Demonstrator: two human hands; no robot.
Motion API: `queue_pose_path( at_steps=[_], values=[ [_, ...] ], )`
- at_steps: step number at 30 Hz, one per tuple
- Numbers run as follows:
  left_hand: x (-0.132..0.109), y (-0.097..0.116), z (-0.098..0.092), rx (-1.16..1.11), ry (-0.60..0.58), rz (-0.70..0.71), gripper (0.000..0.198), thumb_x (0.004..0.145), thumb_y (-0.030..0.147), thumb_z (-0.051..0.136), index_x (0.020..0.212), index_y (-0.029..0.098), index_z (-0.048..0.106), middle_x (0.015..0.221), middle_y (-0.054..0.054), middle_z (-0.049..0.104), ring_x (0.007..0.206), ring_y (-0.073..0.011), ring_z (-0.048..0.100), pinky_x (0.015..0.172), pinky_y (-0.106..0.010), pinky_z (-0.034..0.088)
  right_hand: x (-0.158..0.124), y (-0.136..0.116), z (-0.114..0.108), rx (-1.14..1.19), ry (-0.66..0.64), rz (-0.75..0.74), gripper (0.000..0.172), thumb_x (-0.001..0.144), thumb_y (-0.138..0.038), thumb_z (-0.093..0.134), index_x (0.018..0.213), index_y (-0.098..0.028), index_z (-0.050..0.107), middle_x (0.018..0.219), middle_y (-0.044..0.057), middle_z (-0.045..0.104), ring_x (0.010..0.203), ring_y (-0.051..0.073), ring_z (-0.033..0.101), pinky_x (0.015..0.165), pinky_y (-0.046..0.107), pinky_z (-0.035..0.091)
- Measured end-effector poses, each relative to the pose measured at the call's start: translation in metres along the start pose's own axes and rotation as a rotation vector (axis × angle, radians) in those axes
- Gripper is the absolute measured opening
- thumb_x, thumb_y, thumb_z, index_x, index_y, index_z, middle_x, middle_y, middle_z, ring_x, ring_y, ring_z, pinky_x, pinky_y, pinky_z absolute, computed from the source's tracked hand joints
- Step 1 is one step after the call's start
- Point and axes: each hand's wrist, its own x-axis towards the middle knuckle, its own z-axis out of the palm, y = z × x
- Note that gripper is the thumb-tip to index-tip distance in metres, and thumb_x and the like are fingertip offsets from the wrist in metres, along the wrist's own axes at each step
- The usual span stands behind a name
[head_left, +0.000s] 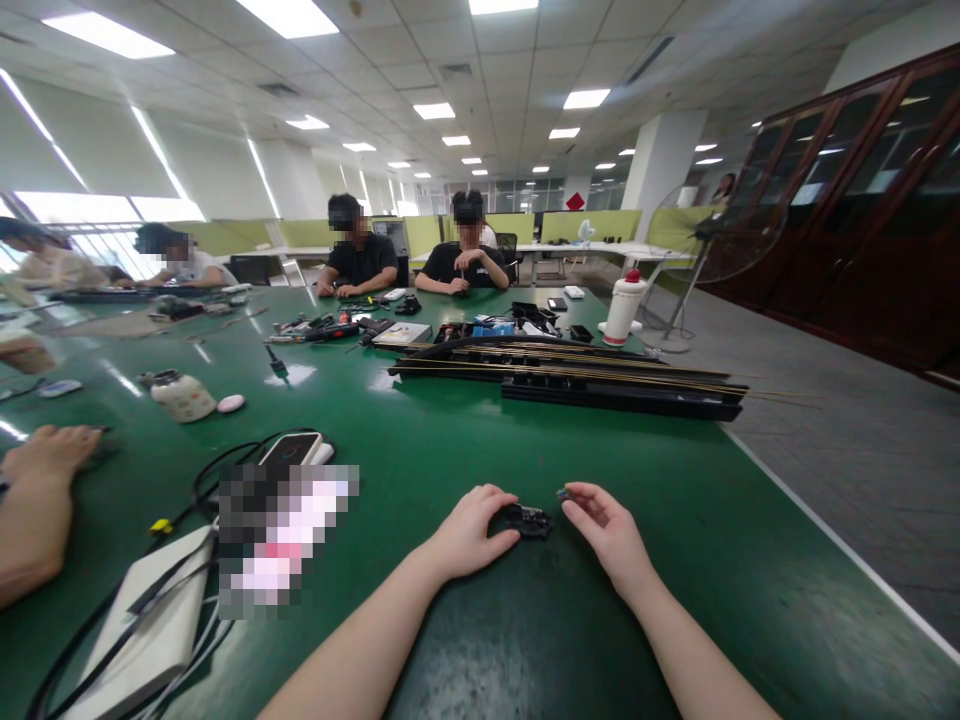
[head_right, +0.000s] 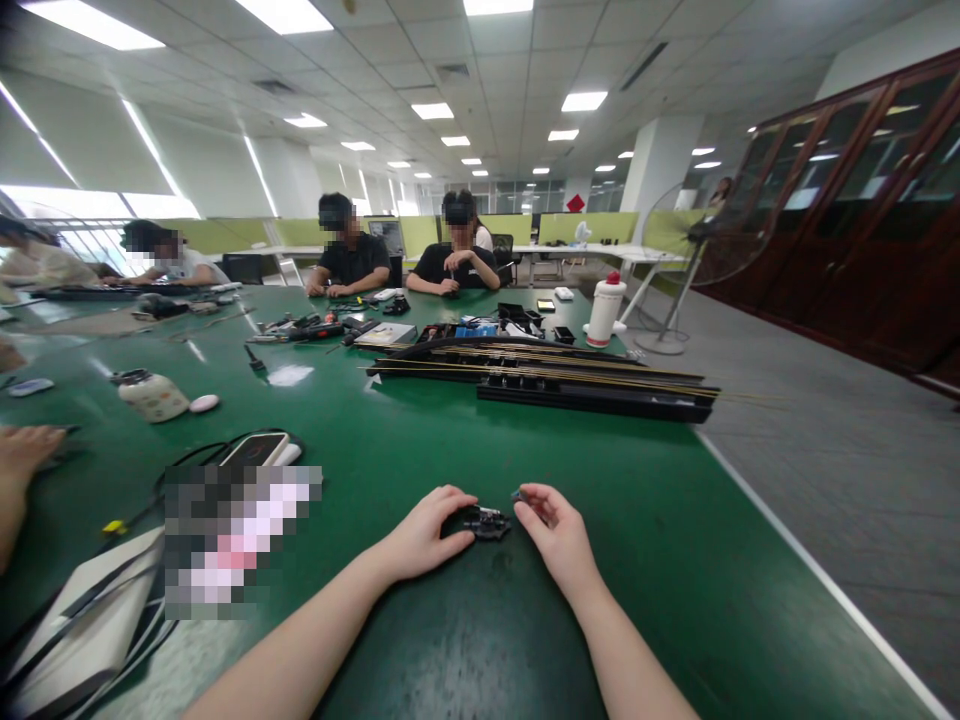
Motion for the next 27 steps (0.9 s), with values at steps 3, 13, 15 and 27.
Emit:
queue_pose_path(
  at_steps=[3, 13, 15, 27],
  values=[
    [0.0001, 0.0004, -0.0004, 0.012, -0.001, -0.002, 0.038, 0.077, 0.025, 0.061, 0.114, 0.019, 0.055, 0.105, -0.007, 0.057, 0.100, -0.0221, 0.052, 0.091, -0.036, 0.042, -0.0003, -0.0005, -0.0010, 0.042, 0.022, 0.022, 0.044, 0.057, -0.050, 0.075, 0.088, -0.020, 0.064, 0.087, 0.008, 0.071, 0.086, 0.023, 0.066, 0.085, 0.039, 0.049],
    [-0.0003, -0.0004, -0.0007, 0.021, -0.001, 0.003, 0.037, 0.078, 0.026, 0.061, 0.114, 0.020, 0.056, 0.104, -0.006, 0.058, 0.099, -0.0219, 0.052, 0.091, -0.035, 0.042, 0.0003, 0.0019, -0.0026, 0.103, 0.078, 0.050, 0.044, 0.060, -0.047, 0.075, 0.094, -0.021, 0.066, 0.095, 0.009, 0.071, 0.095, 0.025, 0.064, 0.093, 0.042, 0.045],
    [-0.0004, -0.0006, -0.0004, 0.022, 0.000, 0.002, 0.037, 0.078, 0.026, 0.061, 0.114, 0.020, 0.056, 0.105, -0.007, 0.058, 0.100, -0.0221, 0.052, 0.092, -0.035, 0.042, 0.0005, 0.0019, -0.0026, 0.107, 0.081, 0.054, 0.044, 0.060, -0.047, 0.075, 0.095, -0.021, 0.066, 0.096, 0.008, 0.071, 0.095, 0.025, 0.064, 0.093, 0.042, 0.045],
    [-0.0004, 0.0013, -0.0021, 0.023, -0.007, 0.000, 0.038, 0.078, 0.027, 0.061, 0.114, 0.019, 0.056, 0.105, -0.007, 0.058, 0.100, -0.0222, 0.052, 0.092, -0.035, 0.042, -0.0003, 0.0017, -0.0028, 0.078, 0.075, 0.036, 0.047, 0.062, -0.050, 0.072, 0.096, -0.019, 0.065, 0.095, 0.010, 0.071, 0.094, 0.026, 0.065, 0.090, 0.044, 0.047]
  ],
)
